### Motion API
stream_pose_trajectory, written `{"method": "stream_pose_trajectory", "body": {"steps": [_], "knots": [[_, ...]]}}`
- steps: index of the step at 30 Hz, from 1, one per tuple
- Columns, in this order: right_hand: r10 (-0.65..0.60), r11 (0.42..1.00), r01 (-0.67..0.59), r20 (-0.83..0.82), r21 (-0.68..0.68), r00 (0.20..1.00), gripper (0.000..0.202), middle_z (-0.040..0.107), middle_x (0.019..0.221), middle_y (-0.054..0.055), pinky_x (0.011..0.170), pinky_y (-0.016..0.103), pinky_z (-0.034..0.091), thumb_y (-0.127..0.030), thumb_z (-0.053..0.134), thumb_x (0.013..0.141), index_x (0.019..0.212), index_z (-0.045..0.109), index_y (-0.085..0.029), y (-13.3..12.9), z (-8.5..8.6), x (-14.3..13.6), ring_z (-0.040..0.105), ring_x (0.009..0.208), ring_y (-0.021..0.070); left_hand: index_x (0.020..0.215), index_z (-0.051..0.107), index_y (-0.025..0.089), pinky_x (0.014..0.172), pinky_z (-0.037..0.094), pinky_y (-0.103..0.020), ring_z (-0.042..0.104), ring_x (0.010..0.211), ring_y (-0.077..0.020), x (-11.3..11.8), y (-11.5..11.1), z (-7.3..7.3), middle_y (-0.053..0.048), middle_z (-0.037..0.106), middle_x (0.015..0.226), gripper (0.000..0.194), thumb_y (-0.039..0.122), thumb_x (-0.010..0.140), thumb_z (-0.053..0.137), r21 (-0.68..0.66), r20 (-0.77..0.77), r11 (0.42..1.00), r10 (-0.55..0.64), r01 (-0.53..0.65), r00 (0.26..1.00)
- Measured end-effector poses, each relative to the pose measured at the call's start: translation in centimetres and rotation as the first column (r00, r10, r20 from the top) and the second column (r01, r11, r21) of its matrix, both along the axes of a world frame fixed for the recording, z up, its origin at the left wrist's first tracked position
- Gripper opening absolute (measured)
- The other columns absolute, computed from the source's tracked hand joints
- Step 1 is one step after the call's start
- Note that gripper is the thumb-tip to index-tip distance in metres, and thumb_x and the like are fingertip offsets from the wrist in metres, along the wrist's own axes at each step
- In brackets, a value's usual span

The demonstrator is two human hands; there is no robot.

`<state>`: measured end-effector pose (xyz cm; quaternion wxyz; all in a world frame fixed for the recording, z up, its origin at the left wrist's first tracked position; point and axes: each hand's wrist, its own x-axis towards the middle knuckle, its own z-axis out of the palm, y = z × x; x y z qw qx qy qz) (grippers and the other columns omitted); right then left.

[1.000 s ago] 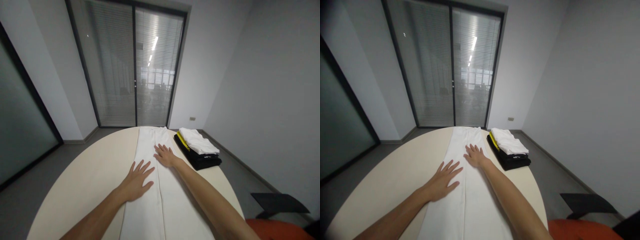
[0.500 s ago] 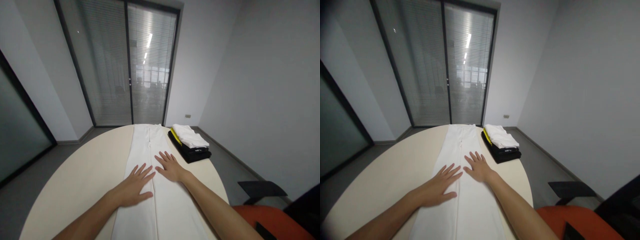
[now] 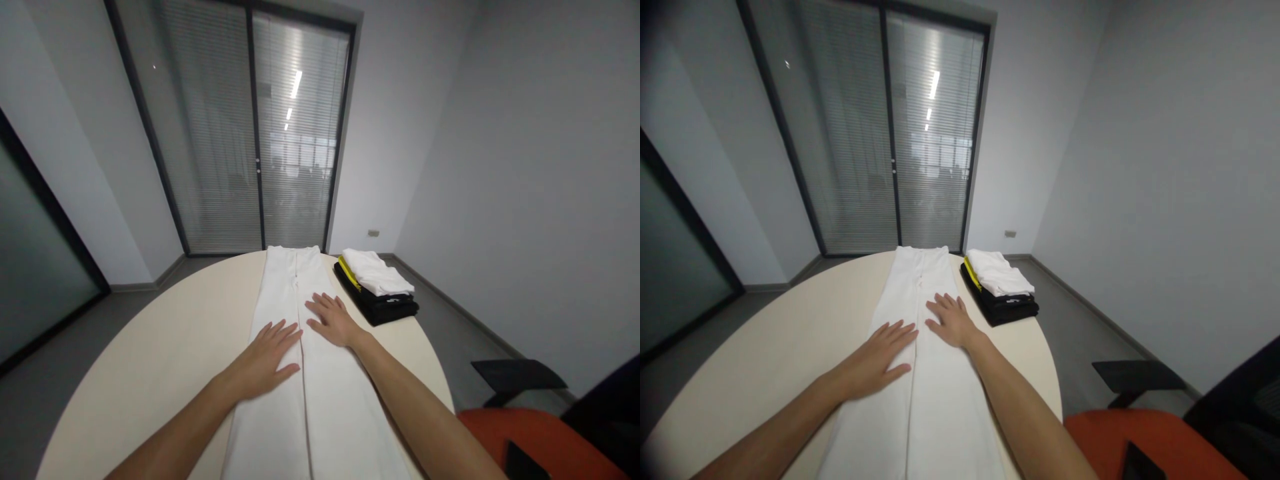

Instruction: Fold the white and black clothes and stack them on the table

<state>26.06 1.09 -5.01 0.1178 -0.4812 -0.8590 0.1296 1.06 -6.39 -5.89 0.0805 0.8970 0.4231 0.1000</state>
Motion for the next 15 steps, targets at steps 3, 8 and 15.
{"method": "stream_pose_trajectory", "body": {"steps": [3, 8, 15], "knots": [[0.13, 0.991, -0.13, 0.02, -0.033, 0.991, 0.066, 0.024, 0.163, 0.006, 0.12, 0.055, -0.001, -0.068, 0.037, 0.095, 0.151, 0.039, -0.034, -1.2, 0.6, 0.8, 0.015, 0.151, 0.0299, 0.157, 0.023, 0.028, 0.123, 0.012, -0.05, 0.01, 0.152, -0.0283, -1.0, -0.5, 0.0, -0.005, 0.017, 0.165, 0.068, 0.061, 0.099, 0.032, -0.099, -0.019, 0.995, -0.029, 0.027, 0.999], [0.149, 0.98, -0.142, 0.044, -0.137, 0.988, 0.074, 0.022, 0.164, 0.007, 0.119, 0.058, 0.006, -0.072, 0.042, 0.091, 0.153, 0.036, -0.034, -1.7, 1.3, 1.7, 0.014, 0.151, 0.0331, 0.157, 0.026, 0.027, 0.123, 0.012, -0.05, 0.008, 0.152, -0.029, -2.4, 0.0, 0.3, -0.006, 0.013, 0.165, 0.072, 0.065, 0.097, 0.034, -0.166, -0.034, 0.986, -0.022, 0.016, 0.999], [0.386, 0.906, -0.406, -0.16, -0.118, 0.908, 0.038, 0.071, 0.104, 0.007, 0.088, 0.029, 0.046, -0.044, 0.069, 0.084, 0.114, 0.072, -0.021, -3.6, 2.4, -0.1, 0.063, 0.095, 0.0189, 0.153, 0.036, 0.029, 0.122, 0.015, -0.052, 0.016, 0.151, -0.0296, -4.5, 0.7, 0.8, -0.006, 0.021, 0.163, 0.067, 0.064, 0.095, 0.041, -0.204, -0.026, 0.978, 0.042, -0.047, 0.999]]}}
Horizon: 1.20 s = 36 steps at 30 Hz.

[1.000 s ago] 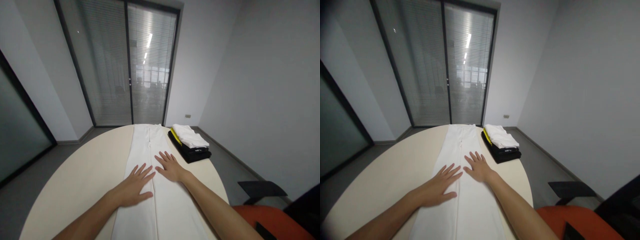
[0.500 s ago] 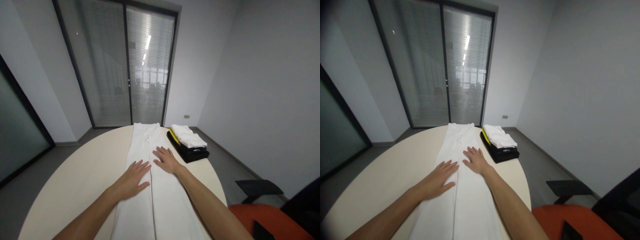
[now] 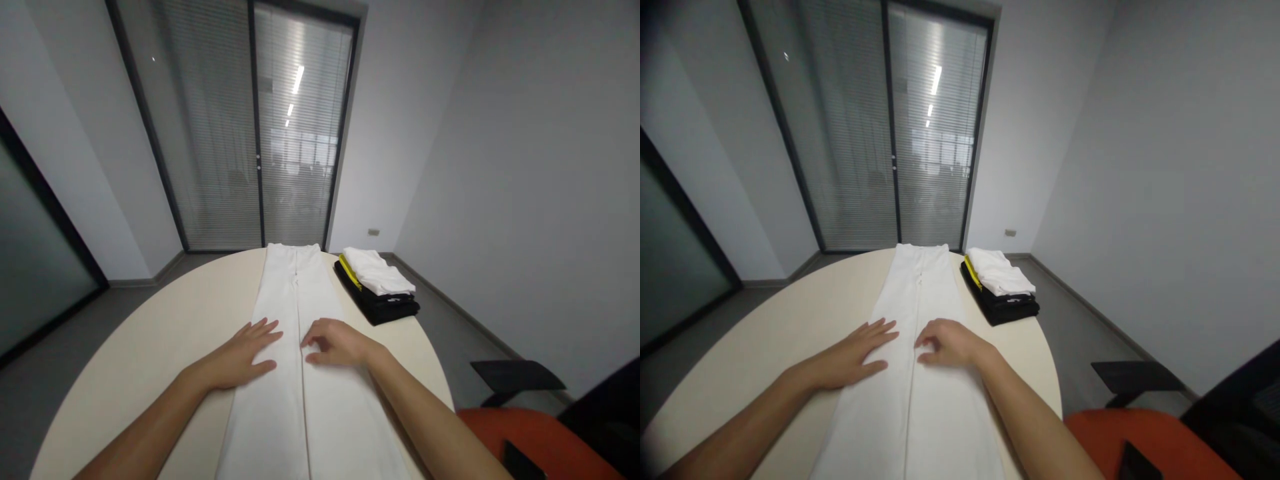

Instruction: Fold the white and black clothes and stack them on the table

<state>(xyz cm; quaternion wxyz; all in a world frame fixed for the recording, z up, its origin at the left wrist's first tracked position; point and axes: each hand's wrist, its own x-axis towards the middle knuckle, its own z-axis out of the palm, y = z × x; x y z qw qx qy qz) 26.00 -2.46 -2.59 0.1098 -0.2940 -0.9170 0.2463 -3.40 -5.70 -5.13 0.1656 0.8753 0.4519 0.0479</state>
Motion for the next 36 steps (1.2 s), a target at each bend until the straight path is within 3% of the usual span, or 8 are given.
{"method": "stream_pose_trajectory", "body": {"steps": [4, 9, 14, 19, 27, 30, 33, 36], "knots": [[0.157, 0.957, -0.158, -0.027, -0.245, 0.987, 0.039, 0.066, 0.084, -0.002, 0.064, 0.02, 0.043, -0.042, 0.08, 0.074, 0.106, 0.075, -0.021, -1.1, -0.4, -1.3, 0.058, 0.068, 0.0099, 0.154, 0.033, 0.03, 0.121, 0.013, -0.056, 0.013, 0.152, -0.031, -0.9, 0.5, 0.1, -0.007, 0.019, 0.164, 0.07, 0.066, 0.094, 0.04, -0.028, -0.024, 0.998, 0.047, -0.048, 0.999], [0.157, 0.927, -0.155, -0.022, -0.342, 0.987, 0.037, 0.063, 0.079, -0.004, 0.062, 0.018, 0.041, -0.04, 0.084, 0.07, 0.1, 0.075, -0.02, -2.0, 0.3, -1.5, 0.056, 0.066, 0.0081, 0.154, 0.034, 0.027, 0.121, 0.012, -0.056, 0.015, 0.151, -0.03, -1.5, 0.7, 0.1, -0.01, 0.019, 0.163, 0.071, 0.065, 0.094, 0.042, -0.024, -0.02, 0.996, 0.08, -0.081, 0.997], [0.284, 0.837, -0.195, 0.102, -0.511, 0.953, 0.035, 0.063, 0.072, -0.008, 0.063, 0.018, 0.041, -0.037, 0.086, 0.065, 0.093, 0.071, -0.022, -5.1, 2.1, -2.7, 0.057, 0.061, 0.007, 0.153, 0.035, 0.026, 0.121, 0.013, -0.055, 0.014, 0.152, -0.029, -1.2, 0.5, 0.5, -0.009, 0.019, 0.164, 0.069, 0.06, 0.094, 0.044, -0.025, -0.036, 0.996, 0.088, -0.089, 0.995], [0.448, 0.845, -0.283, 0.31, -0.455, 0.839, 0.029, 0.063, 0.07, -0.01, 0.062, 0.02, 0.038, -0.029, 0.085, 0.063, 0.083, 0.064, -0.025, -7.9, 2.4, -4.8, 0.057, 0.062, 0.01, 0.154, 0.034, 0.026, 0.122, 0.013, -0.053, 0.013, 0.152, -0.0281, -1.3, 0.6, 0.4, -0.008, 0.017, 0.164, 0.069, 0.06, 0.094, 0.044, -0.018, -0.045, 0.996, 0.091, -0.092, 0.995], [0.47, 0.875, -0.355, 0.403, -0.329, 0.785, 0.01, 0.059, 0.065, -0.009, 0.054, 0.023, 0.033, -0.022, 0.07, 0.072, 0.078, 0.062, -0.025, -8.8, 2.1, -5.8, 0.049, 0.054, 0.0113, 0.151, 0.04, 0.024, 0.122, 0.019, -0.049, 0.016, 0.151, -0.0279, -1.2, 0.5, 0.2, -0.008, 0.021, 0.163, 0.067, 0.058, 0.093, 0.048, -0.008, -0.006, 0.995, 0.095, -0.095, 0.996], [0.463, 0.865, -0.32, 0.371, -0.386, 0.805, 0.014, 0.057, 0.065, -0.009, 0.058, 0.022, 0.037, -0.019, 0.072, 0.069, 0.075, 0.06, -0.023, -8.3, 2.3, -5.7, 0.051, 0.056, 0.0101, 0.146, 0.047, 0.025, 0.122, 0.022, -0.048, 0.02, 0.151, -0.0286, -1.3, 0.5, 0.3, -0.007, 0.028, 0.162, 0.063, 0.055, 0.091, 0.052, 0.011, 0.034, 0.997, 0.081, -0.082, 0.996], [0.459, 0.794, -0.268, 0.249, -0.545, 0.853, 0.023, 0.057, 0.068, -0.01, 0.062, 0.019, 0.039, -0.019, 0.078, 0.065, 0.076, 0.059, -0.021, -6.8, 2.0, -5.0, 0.053, 0.06, 0.0076, 0.135, 0.058, 0.026, 0.121, 0.025, -0.047, 0.031, 0.147, -0.0285, -1.4, 0.4, 0.9, -0.006, 0.045, 0.154, 0.053, 0.054, 0.09, 0.055, 0.021, 0.135, 0.999, 0.045, -0.048, 0.99], [0.346, 0.722, -0.197, 0.1, -0.663, 0.933, 0.032, 0.053, 0.064, -0.011, 0.057, 0.018, 0.038, -0.028, 0.084, 0.063, 0.074, 0.055, -0.018, -4.9, 1.2, -3.7, 0.047, 0.057, 0.0053, 0.122, 0.066, 0.025, 0.116, 0.034, -0.04, 0.051, 0.132, -0.025, -0.7, -0.1, 2.0, -0.006, 0.062, 0.137, 0.044, 0.053, 0.09, 0.056, -0.048, 0.278, 0.998, -0.02, 0.035, 0.96]]}}
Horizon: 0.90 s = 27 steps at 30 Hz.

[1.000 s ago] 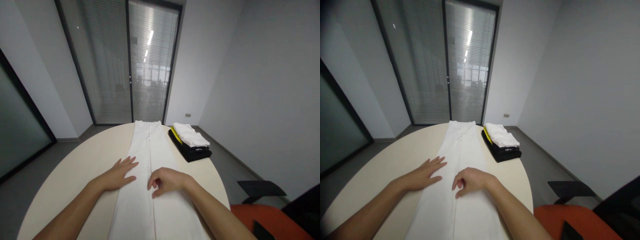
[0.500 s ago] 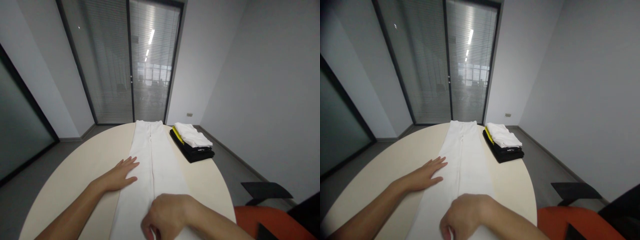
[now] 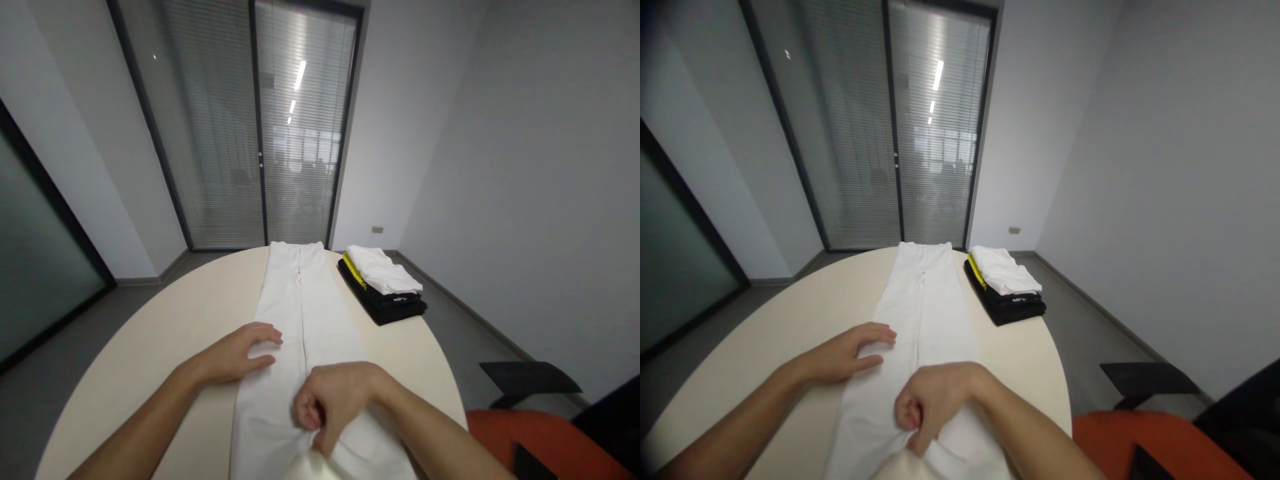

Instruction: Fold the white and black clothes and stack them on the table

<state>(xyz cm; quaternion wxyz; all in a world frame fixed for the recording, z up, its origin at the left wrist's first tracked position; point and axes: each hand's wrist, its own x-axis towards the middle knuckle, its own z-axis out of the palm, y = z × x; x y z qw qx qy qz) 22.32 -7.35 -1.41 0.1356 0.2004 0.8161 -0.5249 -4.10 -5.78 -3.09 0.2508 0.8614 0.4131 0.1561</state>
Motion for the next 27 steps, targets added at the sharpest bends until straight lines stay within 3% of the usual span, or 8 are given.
{"method": "stream_pose_trajectory", "body": {"steps": [5, 9, 12, 14, 16, 20, 23, 27], "knots": [[-0.228, 0.951, 0.196, -0.11, -0.239, 0.967, 0.04, 0.049, 0.059, -0.011, 0.05, 0.017, 0.037, -0.03, 0.085, 0.06, 0.072, 0.048, -0.018, 2.4, -1.3, 1.6, 0.045, 0.051, 0.0051, 0.13, 0.06, 0.028, 0.11, 0.041, -0.036, 0.057, 0.124, -0.0259, 2.0, -1.9, 2.8, -0.003, 0.063, 0.134, 0.064, 0.057, 0.074, 0.075, -0.259, 0.09, 0.949, -0.163, 0.181, 0.983], [-0.312, 0.93, 0.251, -0.219, -0.267, 0.924, 0.039, 0.039, 0.056, -0.013, 0.047, 0.015, 0.029, -0.027, 0.082, 0.06, 0.068, 0.045, -0.018, 3.9, -2.0, 2.0, 0.036, 0.049, 0.003, 0.152, 0.034, 0.03, 0.117, 0.033, -0.043, 0.047, 0.136, -0.0299, 2.2, -2.9, 4.0, -0.007, 0.046, 0.152, 0.109, 0.061, 0.06, 0.084, -0.368, 0.13, 0.896, -0.215, 0.249, 0.968], [-0.396, 0.903, 0.321, -0.263, -0.286, 0.88, 0.037, 0.037, 0.055, -0.013, 0.047, 0.016, 0.025, -0.031, 0.079, 0.063, 0.067, 0.044, -0.018, 5.0, -2.6, 2.4, 0.032, 0.049, 0.0029, 0.157, 0.021, 0.029, 0.117, 0.031, -0.044, 0.042, 0.14, -0.0312, 1.9, -3.1, 3.9, -0.009, 0.039, 0.157, 0.123, 0.062, 0.057, 0.085, -0.359, 0.152, 0.896, -0.217, 0.259, 0.964], [-0.472, 0.866, 0.389, -0.261, -0.312, 0.842, 0.035, 0.039, 0.054, -0.012, 0.046, 0.017, 0.024, -0.033, 0.078, 0.065, 0.07, 0.047, -0.018, 5.5, -2.8, 2.7, 0.032, 0.048, 0.0033, 0.156, 0.027, 0.029, 0.117, 0.031, -0.042, 0.042, 0.14, -0.032, 2.3, -3.1, 3.6, -0.008, 0.039, 0.157, 0.116, 0.058, 0.059, 0.085, -0.31, 0.13, 0.928, -0.174, 0.207, 0.976], [-0.535, 0.828, 0.446, -0.242, -0.339, 0.81, 0.035, 0.043, 0.054, -0.012, 0.045, 0.017, 0.024, -0.035, 0.079, 0.065, 0.075, 0.05, -0.017, 5.7, -2.9, 2.9, 0.033, 0.047, 0.0038, 0.151, 0.039, 0.028, 0.114, 0.035, -0.04, 0.048, 0.134, -0.0306, 3.2, -3.1, 3.0, -0.006, 0.048, 0.152, 0.092, 0.054, 0.071, 0.078, -0.244, 0.126, 0.963, -0.088, 0.117, 0.988], [-0.581, 0.796, 0.488, -0.225, -0.359, 0.782, 0.04, 0.046, 0.058, -0.01, 0.045, 0.017, 0.026, -0.04, 0.083, 0.065, 0.082, 0.055, -0.017, 5.6, -2.2, 3.1, 0.035, 0.048, 0.0045, 0.12, 0.067, 0.018, 0.093, 0.049, -0.033, 0.067, 0.102, -0.0251, 4.9, -2.3, 1.4, -0.007, 0.073, 0.115, 0.043, 0.046, 0.089, 0.056, -0.201, 0.221, 0.977, 0.119, -0.074, 0.968], [-0.601, 0.776, 0.502, -0.21, -0.382, 0.771, 0.044, 0.05, 0.063, -0.008, 0.048, 0.017, 0.03, -0.046, 0.083, 0.068, 0.087, 0.057, -0.016, 5.4, -1.2, 3.6, 0.039, 0.052, 0.0052, 0.091, 0.071, 0.013, 0.07, 0.051, -0.03, 0.067, 0.078, -0.0238, 4.9, -1.5, 0.2, -0.007, 0.075, 0.087, 0.042, 0.05, 0.088, 0.053, -0.226, 0.231, 0.944, 0.29, -0.239, 0.929], [-0.634, 0.742, 0.505, -0.216, -0.44, 0.743, 0.05, 0.06, 0.086, -0.001, 0.057, 0.018, 0.039, -0.058, 0.074, 0.078, 0.104, 0.062, -0.017, 5.5, -0.2, 5.3, 0.049, 0.063, 0.0068, 0.087, 0.07, 0.013, 0.068, 0.049, -0.03, 0.066, 0.078, -0.0246, 4.3, -0.9, -0.5, -0.007, 0.075, 0.086, 0.042, 0.052, 0.085, 0.055, -0.246, 0.277, 0.914, 0.386, -0.324, 0.88]]}}
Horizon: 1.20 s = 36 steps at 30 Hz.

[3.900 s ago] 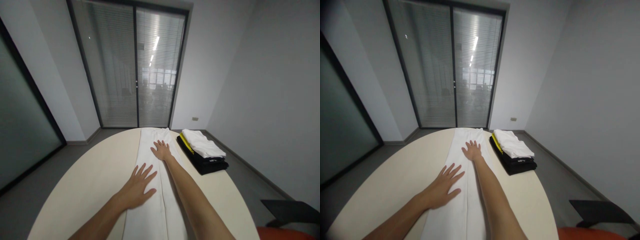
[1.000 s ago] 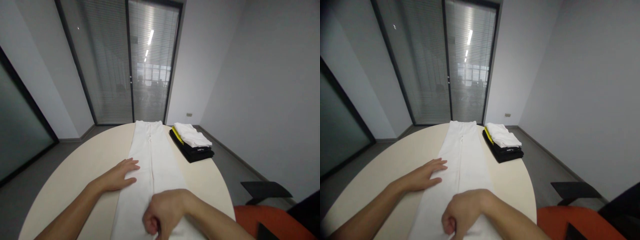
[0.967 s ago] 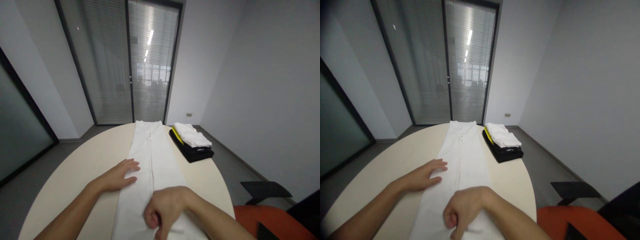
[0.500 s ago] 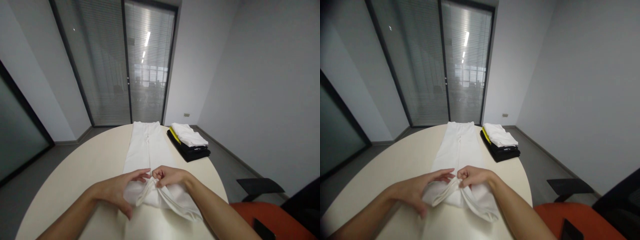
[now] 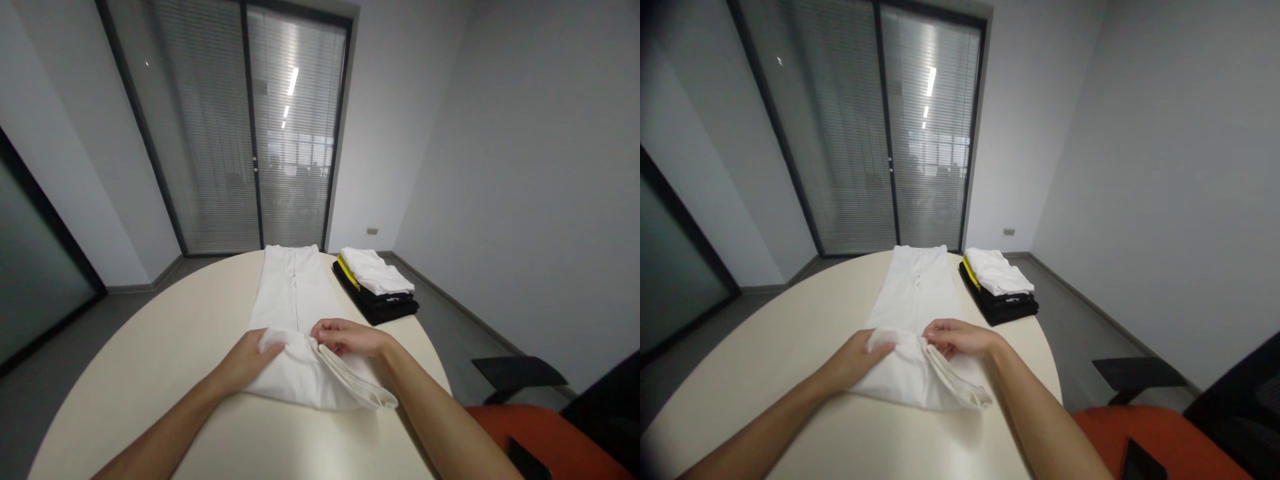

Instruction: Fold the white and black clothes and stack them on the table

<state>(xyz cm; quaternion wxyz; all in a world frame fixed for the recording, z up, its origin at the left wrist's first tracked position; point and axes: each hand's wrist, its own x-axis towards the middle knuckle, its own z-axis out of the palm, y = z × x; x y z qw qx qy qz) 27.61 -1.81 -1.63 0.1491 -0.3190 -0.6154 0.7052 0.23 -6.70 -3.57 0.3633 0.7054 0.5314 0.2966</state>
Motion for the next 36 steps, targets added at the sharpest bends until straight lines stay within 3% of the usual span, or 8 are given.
{"method": "stream_pose_trajectory", "body": {"steps": [4, 7, 10, 15, 22, 27, 30, 36], "knots": [[0.119, 0.99, -0.126, -0.103, -0.063, 0.987, 0.077, 0.057, 0.13, 0.011, 0.083, 0.028, 0.047, -0.071, 0.066, 0.077, 0.136, 0.052, -0.023, -0.1, 0.9, 2.3, 0.061, 0.102, 0.0173, 0.089, 0.071, 0.014, 0.075, 0.051, -0.032, 0.068, 0.083, -0.027, -0.1, 0.2, -0.2, -0.008, 0.076, 0.092, 0.042, 0.053, 0.083, 0.057, 0.017, 0.042, 0.999, 0.045, -0.046, 0.998], [0.222, 0.975, -0.218, -0.165, 0.043, 0.961, 0.101, 0.04, 0.152, 0.015, 0.111, 0.037, 0.031, -0.069, 0.075, 0.07, 0.151, 0.037, -0.023, -0.3, 1.7, 3.9, 0.041, 0.138, 0.0264, 0.09, 0.072, 0.015, 0.078, 0.052, -0.033, 0.069, 0.088, -0.0282, -0.1, 0.6, -0.6, -0.009, 0.077, 0.096, 0.042, 0.053, 0.083, 0.058, 0.023, 0.086, 0.997, 0.074, -0.076, 0.994], [0.267, 0.961, -0.252, -0.155, 0.112, 0.951, 0.113, 0.025, 0.162, 0.015, 0.119, 0.042, 0.016, -0.063, 0.083, 0.065, 0.155, 0.028, -0.022, -0.3, 2.2, 5.1, 0.024, 0.148, 0.0305, 0.092, 0.072, 0.014, 0.078, 0.053, -0.034, 0.07, 0.089, -0.0292, -0.2, 1.1, -1.1, -0.01, 0.077, 0.097, 0.045, 0.055, 0.081, 0.058, 0.021, 0.131, 0.992, 0.122, -0.126, 0.984], [0.178, 0.976, -0.163, -0.097, 0.145, 0.979, 0.116, 0.038, 0.155, 0.017, 0.116, 0.046, 0.026, -0.059, 0.088, 0.057, 0.153, 0.035, -0.019, 0.1, 2.1, 6.7, 0.04, 0.14, 0.0333, 0.093, 0.073, 0.013, 0.077, 0.054, -0.035, 0.071, 0.088, -0.0292, -0.4, 1.3, -1.5, -0.01, 0.078, 0.095, 0.047, 0.057, 0.08, 0.06, 0.026, 0.168, 0.979, 0.194, -0.201, 0.967], [-0.097, 0.98, 0.088, 0.046, 0.181, 0.994, 0.053, 0.073, 0.11, 0.009, 0.085, 0.032, 0.051, -0.042, 0.081, 0.074, 0.118, 0.069, -0.015, 1.1, 0.7, 6.3, 0.068, 0.09, 0.0195, 0.094, 0.074, 0.012, 0.078, 0.055, -0.035, 0.071, 0.089, -0.0291, -0.5, 1.5, -1.9, -0.01, 0.078, 0.097, 0.048, 0.056, 0.08, 0.061, 0.04, 0.198, 0.973, 0.213, -0.225, 0.957], [-0.385, 0.832, 0.378, -0.067, 0.407, 0.92, 0.053, 0.072, 0.102, 0.008, 0.076, 0.027, 0.048, -0.046, 0.078, 0.076, 0.119, 0.068, -0.016, 2.4, -1.2, 4.7, 0.064, 0.082, 0.0148, 0.096, 0.072, 0.012, 0.077, 0.055, -0.035, 0.071, 0.088, -0.029, -1.2, 2.0, -2.3, -0.011, 0.077, 0.096, 0.048, 0.056, 0.083, 0.057, 0.073, 0.176, 0.965, 0.236, -0.251, 0.956], [-0.392, 0.787, 0.359, -0.043, 0.502, 0.919, 0.058, 0.07, 0.103, 0.008, 0.076, 0.028, 0.047, -0.049, 0.075, 0.078, 0.123, 0.065, -0.015, 2.9, -2.5, 3.9, 0.062, 0.083, 0.015, 0.095, 0.071, 0.014, 0.078, 0.054, -0.035, 0.07, 0.086, -0.0277, -1.7, 2.2, -2.3, -0.01, 0.077, 0.095, 0.044, 0.051, 0.086, 0.05, 0.117, 0.041, 0.976, 0.181, -0.184, 0.983], [-0.304, 0.858, 0.203, 0.148, 0.471, 0.941, 0.062, 0.068, 0.085, 0.004, 0.076, 0.029, 0.046, -0.05, 0.077, 0.074, 0.119, 0.066, -0.009, 3.3, -3.9, 3.7, 0.059, 0.075, 0.0136, 0.104, 0.067, 0.014, 0.1, 0.044, -0.04, 0.059, 0.11, -0.0293, -2.6, 2.0, -2.4, -0.015, 0.067, 0.114, 0.036, 0.039, 0.087, 0.049, 0.335, -0.411, 0.942, 0.135, 0.012, 0.901]]}}
